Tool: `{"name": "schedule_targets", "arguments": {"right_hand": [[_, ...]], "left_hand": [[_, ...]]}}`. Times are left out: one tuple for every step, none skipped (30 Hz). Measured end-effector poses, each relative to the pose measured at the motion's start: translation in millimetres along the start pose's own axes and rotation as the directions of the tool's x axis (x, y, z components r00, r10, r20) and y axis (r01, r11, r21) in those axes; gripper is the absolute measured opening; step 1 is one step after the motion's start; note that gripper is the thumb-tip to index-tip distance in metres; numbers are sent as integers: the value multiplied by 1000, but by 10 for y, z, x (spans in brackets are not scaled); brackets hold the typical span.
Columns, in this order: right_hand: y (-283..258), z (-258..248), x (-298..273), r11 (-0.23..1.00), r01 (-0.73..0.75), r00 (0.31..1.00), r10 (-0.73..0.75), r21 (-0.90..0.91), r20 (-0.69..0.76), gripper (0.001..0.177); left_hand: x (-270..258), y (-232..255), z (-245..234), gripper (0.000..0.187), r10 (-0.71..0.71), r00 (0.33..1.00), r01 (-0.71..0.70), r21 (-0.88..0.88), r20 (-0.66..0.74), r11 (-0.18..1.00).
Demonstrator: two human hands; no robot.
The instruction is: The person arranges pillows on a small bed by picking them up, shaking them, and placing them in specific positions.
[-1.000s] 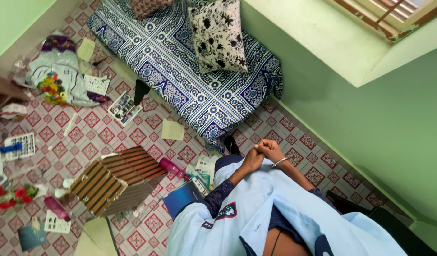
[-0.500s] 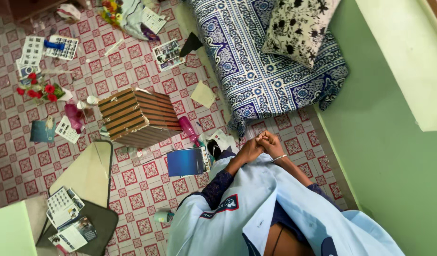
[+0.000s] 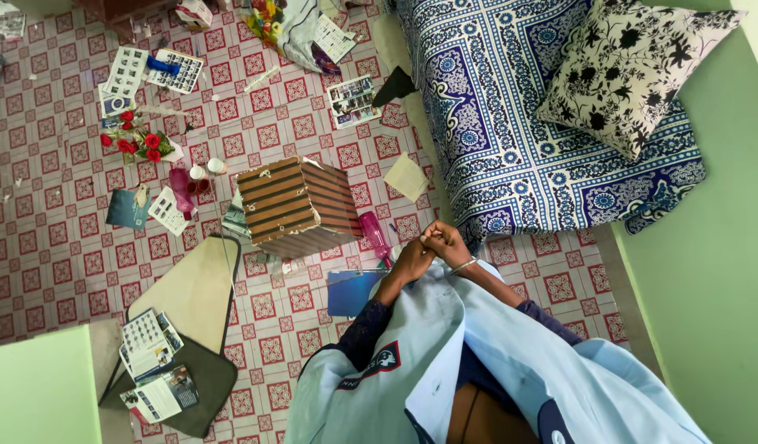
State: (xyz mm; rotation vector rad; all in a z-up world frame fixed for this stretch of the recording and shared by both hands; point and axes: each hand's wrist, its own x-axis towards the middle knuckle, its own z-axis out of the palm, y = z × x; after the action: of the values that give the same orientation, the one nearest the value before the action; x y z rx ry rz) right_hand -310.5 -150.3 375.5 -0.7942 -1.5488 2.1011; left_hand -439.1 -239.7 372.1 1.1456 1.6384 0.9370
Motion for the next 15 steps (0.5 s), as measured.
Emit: {"name": "schedule_targets", "arguments": {"right_hand": [[-25, 48, 74, 999, -31, 999, 32, 24, -15, 9], [-72, 73, 124, 997, -65, 997, 66, 45, -26, 7], [-127, 75, 168, 993, -98, 994, 100, 66, -37, 6], [-172, 76, 201, 987, -136, 989, 140, 92, -43, 4], [-221, 55, 259, 985, -123, 989, 132, 125, -71, 3], [-272, 32, 311, 981, -110, 987, 127, 158, -100, 3], [-311, 32, 355, 977, -97, 984, 123, 190, -129, 3], [-347, 32, 424, 977, -112, 978, 141, 183, -155, 3], [-374, 34, 484, 976, -127, 971, 159, 177, -181, 3], [-395, 41, 558, 974, -143, 962, 178, 173, -205, 3], [-410, 33, 675, 974, -135, 970, 167, 180, -178, 3], [-397, 27, 767, 972, -135, 975, 165, 190, -151, 5], [-379, 11, 851, 970, -135, 979, 162, 201, -124, 7], [-369, -19, 928, 969, -156, 977, 180, 193, -116, 7], [-360, -35, 1019, 967, -176, 974, 198, 186, -108, 7]], "left_hand": [[42, -20, -65, 33, 58, 998, -57, -65, 7, 996], [61, -21, -121, 34, 116, 993, -113, -130, 17, 985], [108, -5, -179, 36, 175, 984, -167, -196, 25, 966], [179, 30, -204, 34, 113, 992, -102, -191, 50, 976], [275, 84, -201, 32, 51, 996, -36, -183, 75, 982], [340, 135, -204, 31, -12, 995, 30, -175, 101, 984], [394, 174, -228, 30, -1, 995, 20, -193, 99, 981], [506, 215, -261, 29, 16, 996, 4, -210, 92, 978], [612, 242, -306, 28, 32, 996, -12, -227, 86, 974], [681, 248, -370, 29, 51, 994, -27, -253, 92, 967], [741, 238, -433, 29, 71, 993, -40, -278, 99, 960], [770, 204, -470, 29, 82, 991, -46, -307, 107, 951], [823, 155, -529, 29, 73, 992, -43, -266, 103, 963], [903, 108, -584, 28, 69, 993, -45, -228, 99, 973], [986, 70, -620, 27, 66, 993, -47, -190, 94, 981]]}}
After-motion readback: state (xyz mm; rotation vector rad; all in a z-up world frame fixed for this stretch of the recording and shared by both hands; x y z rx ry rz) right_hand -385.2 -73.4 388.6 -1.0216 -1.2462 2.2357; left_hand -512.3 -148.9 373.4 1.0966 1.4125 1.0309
